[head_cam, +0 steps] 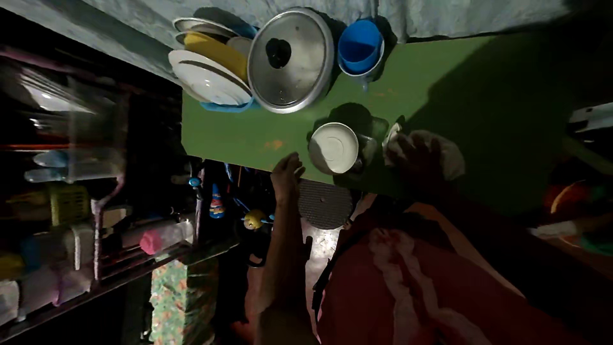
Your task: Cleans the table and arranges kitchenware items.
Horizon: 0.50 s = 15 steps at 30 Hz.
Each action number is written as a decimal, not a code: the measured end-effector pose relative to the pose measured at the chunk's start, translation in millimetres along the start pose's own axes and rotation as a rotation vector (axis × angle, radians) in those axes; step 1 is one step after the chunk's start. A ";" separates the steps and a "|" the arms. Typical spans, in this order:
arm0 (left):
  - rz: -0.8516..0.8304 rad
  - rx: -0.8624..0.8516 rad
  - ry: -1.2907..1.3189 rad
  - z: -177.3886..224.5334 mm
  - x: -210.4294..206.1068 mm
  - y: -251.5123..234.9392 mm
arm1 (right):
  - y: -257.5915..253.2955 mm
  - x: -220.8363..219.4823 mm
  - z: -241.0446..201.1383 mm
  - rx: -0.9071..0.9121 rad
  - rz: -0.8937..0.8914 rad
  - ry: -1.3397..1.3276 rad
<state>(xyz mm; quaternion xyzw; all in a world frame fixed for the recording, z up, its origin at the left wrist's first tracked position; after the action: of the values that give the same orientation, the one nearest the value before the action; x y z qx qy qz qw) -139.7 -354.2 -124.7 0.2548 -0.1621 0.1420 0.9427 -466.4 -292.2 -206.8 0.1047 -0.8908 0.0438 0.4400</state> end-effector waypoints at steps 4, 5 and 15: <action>-0.076 0.163 0.268 -43.6 -8.5 1.3 | -1.7 12.5 -5.7 -0.021 0.026 -0.022; -0.095 0.169 0.312 -48.3 -12.5 2.7 | -6.8 21.6 -10.3 -0.047 0.039 -0.064; -0.139 0.107 0.336 -51.9 -35.5 18.5 | -135.7 28.4 -83.0 -0.150 -0.168 -0.238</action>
<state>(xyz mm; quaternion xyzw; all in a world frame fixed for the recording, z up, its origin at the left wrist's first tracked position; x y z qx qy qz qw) -166.3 -318.2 -172.5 0.2877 0.0236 0.1254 0.9492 -388.4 -414.5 -135.7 0.1502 -0.9254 -0.0726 0.3402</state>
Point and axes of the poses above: each hand's wrist, its own y-axis away from the middle knuckle, its own x-axis out of the back of the hand, z = x × y, the point moved 6 cm from there along -y, towards the middle knuckle, and after that the axes turned 6 degrees about -y, right-handed, at the moved point
